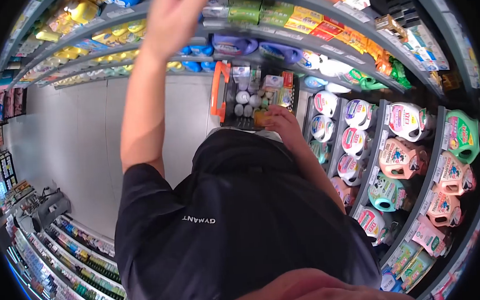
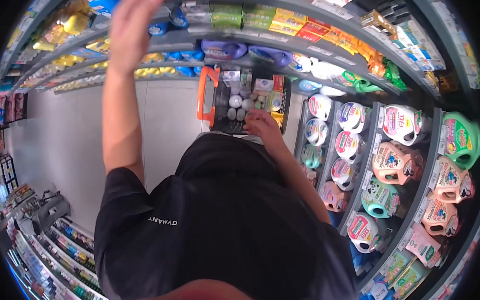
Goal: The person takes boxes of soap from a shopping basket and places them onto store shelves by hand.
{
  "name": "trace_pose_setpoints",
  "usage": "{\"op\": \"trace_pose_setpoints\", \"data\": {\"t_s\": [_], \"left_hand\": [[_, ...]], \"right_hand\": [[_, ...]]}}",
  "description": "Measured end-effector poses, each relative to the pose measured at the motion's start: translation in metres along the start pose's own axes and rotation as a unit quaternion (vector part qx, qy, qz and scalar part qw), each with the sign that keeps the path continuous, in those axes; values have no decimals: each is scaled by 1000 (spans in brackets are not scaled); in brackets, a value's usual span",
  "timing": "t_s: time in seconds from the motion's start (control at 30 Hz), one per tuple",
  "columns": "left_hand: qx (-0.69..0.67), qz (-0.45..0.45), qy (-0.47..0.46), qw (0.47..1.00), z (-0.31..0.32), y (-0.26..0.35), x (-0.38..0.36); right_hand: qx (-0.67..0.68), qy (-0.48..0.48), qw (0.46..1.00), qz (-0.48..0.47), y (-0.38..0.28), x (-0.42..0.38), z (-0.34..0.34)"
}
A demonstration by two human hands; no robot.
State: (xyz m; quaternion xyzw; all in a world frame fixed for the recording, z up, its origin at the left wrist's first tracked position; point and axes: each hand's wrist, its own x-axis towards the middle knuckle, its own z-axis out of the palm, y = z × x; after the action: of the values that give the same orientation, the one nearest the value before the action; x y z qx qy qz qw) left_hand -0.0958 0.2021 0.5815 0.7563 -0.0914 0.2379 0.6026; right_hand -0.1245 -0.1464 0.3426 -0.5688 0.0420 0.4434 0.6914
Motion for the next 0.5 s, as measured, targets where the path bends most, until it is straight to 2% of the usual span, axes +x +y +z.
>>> {"op": "trace_pose_setpoints", "data": {"t_s": [0.07, 0.13, 0.2, 0.23, 0.27, 0.33, 0.37, 0.43, 0.47, 0.5], "left_hand": [[-101, -176, -98, 974, 29, -59, -61], [-90, -276, -149, 945, 60, -147, -141], [-109, -353, -149, 917, 89, -200, -224], [-153, -427, -150, 879, 106, -213, -264], [-193, -495, -148, 834, 118, -204, -299], [-177, -516, -151, 824, 131, -198, -326], [-195, -528, -139, 815, 135, -199, -334], [-227, -559, -114, 789, 136, -191, -353], [-227, -583, -108, 773, 134, -193, -360], [-224, -605, -103, 757, 131, -195, -369]], "right_hand": [[67, -6, 995, 68, 27, 19, -20], [121, -19, 986, 114, 55, 49, -42], [133, 0, 977, 166, 80, 82, -57], [222, 10, 947, 231, 107, 127, -73], [205, -8, 955, 214, 122, 152, -80], [175, -45, 967, 183, 154, 196, -90], [125, -78, 980, 136, 189, 237, -113], [87, 1, 986, 140, 210, 277, -109], [95, 108, 973, 179, 188, 299, -88], [11, 98, 978, 181, 200, 323, -87]]}}
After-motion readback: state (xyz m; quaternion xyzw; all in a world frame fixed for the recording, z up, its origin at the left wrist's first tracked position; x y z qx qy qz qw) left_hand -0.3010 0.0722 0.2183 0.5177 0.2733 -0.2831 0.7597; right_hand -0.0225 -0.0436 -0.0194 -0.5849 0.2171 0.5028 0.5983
